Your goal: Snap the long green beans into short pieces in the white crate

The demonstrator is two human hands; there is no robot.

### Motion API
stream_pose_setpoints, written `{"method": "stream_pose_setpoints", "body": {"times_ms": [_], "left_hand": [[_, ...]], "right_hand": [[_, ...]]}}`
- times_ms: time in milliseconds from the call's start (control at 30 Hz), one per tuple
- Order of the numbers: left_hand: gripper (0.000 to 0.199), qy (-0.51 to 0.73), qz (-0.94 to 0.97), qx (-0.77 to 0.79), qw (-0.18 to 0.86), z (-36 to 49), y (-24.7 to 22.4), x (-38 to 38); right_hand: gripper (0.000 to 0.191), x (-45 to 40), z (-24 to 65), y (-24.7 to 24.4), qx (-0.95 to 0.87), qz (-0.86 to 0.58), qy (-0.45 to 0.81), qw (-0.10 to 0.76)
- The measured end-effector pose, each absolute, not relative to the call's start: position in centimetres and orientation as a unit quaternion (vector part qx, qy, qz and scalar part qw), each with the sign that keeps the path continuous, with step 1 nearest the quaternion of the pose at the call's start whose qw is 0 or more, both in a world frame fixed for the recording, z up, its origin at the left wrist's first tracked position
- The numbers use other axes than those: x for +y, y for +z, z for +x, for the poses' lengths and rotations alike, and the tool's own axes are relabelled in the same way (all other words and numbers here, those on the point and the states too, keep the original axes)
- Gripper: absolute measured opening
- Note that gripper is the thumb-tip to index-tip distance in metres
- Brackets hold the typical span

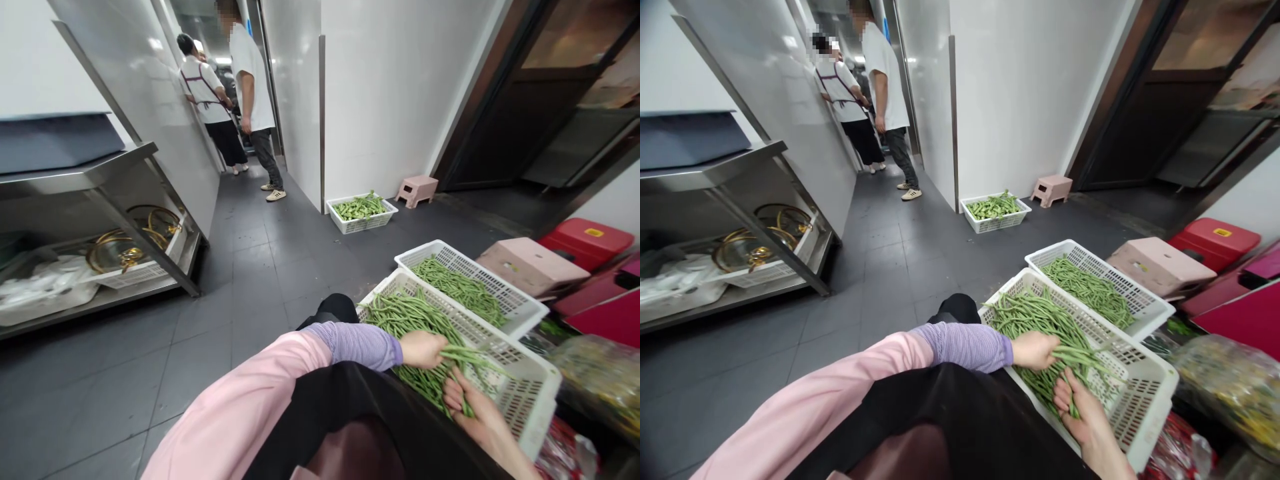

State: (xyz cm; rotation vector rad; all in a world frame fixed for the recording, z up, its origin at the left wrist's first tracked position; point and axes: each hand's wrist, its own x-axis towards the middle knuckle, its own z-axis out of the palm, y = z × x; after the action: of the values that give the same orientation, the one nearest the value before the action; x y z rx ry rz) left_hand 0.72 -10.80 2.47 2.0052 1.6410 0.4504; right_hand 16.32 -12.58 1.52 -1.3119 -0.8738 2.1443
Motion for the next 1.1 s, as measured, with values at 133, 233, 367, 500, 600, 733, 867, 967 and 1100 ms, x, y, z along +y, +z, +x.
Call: {"method": "stream_pose_setpoints", "body": {"times_ms": [133,233,367,500,600,733,867,967,1100], "left_hand": [[0.020,0.255,0.640,0.612,0.387,-0.3,2.1,-8.8],[0.037,0.359,0.462,0.570,0.577,-0.5,2.1,-7.2],[0.028,0.429,0.301,0.492,0.695,0.4,2.3,-6.0],[0.019,0.434,0.251,0.458,0.735,1.6,2.1,-6.0],[0.025,0.430,0.225,0.469,0.738,1.9,1.7,-6.1],[0.035,0.435,0.176,0.499,0.729,1.6,1.3,-5.7],[0.035,0.442,0.157,0.494,0.732,1.3,1.6,-5.4],[0.036,0.464,0.143,0.484,0.728,1.4,1.9,-5.2],[0.033,0.480,0.172,0.513,0.690,1.2,2.0,-4.9]], "right_hand": [[0.056,-12.5,17.2,1.6,-0.189,-0.498,0.807,0.256],[0.056,-11.9,17.7,1.1,-0.157,-0.479,0.816,0.282],[0.054,-11.2,17.4,-0.1,-0.165,-0.498,0.794,0.306],[0.053,-11.6,16.3,-0.6,-0.274,-0.480,0.780,0.293],[0.049,-11.8,15.9,-1.0,-0.359,-0.458,0.774,0.248],[0.042,-11.7,16.4,-1.6,-0.418,-0.481,0.741,0.212],[0.042,-12.0,16.4,-1.7,-0.383,-0.444,0.781,0.216],[0.045,-12.5,16.0,-1.6,-0.358,-0.429,0.805,0.200],[0.044,-12.5,16.3,-1.7,-0.362,-0.454,0.786,0.213]]}}
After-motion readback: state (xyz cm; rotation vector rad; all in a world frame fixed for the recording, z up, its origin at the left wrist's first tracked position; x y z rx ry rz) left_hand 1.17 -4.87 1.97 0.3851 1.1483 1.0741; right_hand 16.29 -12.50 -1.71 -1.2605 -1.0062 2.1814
